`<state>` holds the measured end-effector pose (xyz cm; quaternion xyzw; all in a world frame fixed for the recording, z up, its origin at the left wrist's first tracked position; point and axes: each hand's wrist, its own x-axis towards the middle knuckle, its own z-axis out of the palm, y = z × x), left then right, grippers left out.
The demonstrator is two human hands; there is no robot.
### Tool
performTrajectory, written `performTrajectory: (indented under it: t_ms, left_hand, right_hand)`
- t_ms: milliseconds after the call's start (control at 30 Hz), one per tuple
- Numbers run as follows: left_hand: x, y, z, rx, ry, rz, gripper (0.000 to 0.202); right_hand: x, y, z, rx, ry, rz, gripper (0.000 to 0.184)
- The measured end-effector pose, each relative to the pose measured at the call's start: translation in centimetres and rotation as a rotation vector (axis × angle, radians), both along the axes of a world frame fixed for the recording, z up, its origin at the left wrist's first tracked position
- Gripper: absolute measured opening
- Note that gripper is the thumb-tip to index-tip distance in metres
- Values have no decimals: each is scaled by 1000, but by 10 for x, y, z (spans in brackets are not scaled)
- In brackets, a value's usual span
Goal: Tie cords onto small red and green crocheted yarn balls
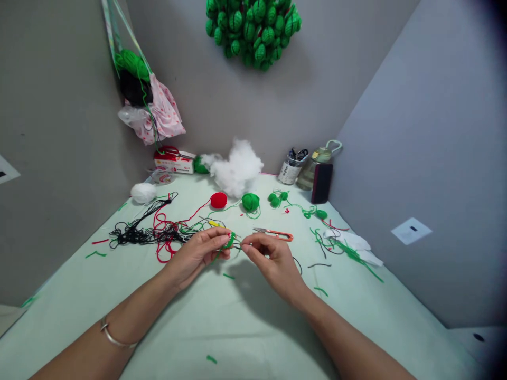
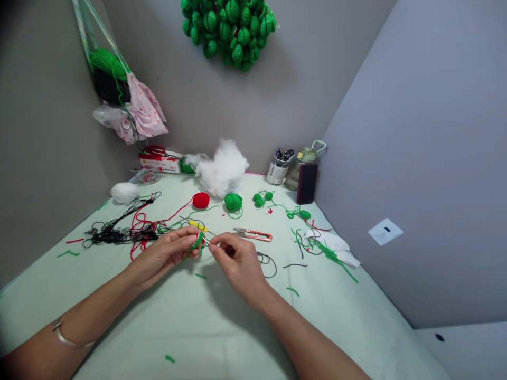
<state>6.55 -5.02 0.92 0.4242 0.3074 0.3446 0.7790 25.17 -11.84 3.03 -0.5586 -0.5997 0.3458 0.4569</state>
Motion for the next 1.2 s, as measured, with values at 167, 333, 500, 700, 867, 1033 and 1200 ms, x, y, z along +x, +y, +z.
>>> performTrajectory:
  t_ms: [167,333,500,700,867,1033,1200]
  left_hand:
    - [0,0,4,51,60,-4,28]
    - [-1,3,0,200,186,31,27]
    - [-3,3,-6,334,314,-55,27]
    - [-1,1,-5,275,210,-38,31]
    - [-4,2,-2,411,374,111,39]
    - [-3,-3,4,494,300,94,39]
    - [-1,-4,-3,334,199,-16,29]
  right_hand:
    - [1,0,-3,16,-52,10,19]
    - [4,1,-4,1,-132,28,15]
    - [3,2,0,-42,-131,76,14]
    - [7,7,-3,-94,75,89,21]
    - [10,10,-1,-97,252,31,27]
    - [6,7,-4,-39,197,27,24]
    - [5,7,-12,-15,155,71,20]
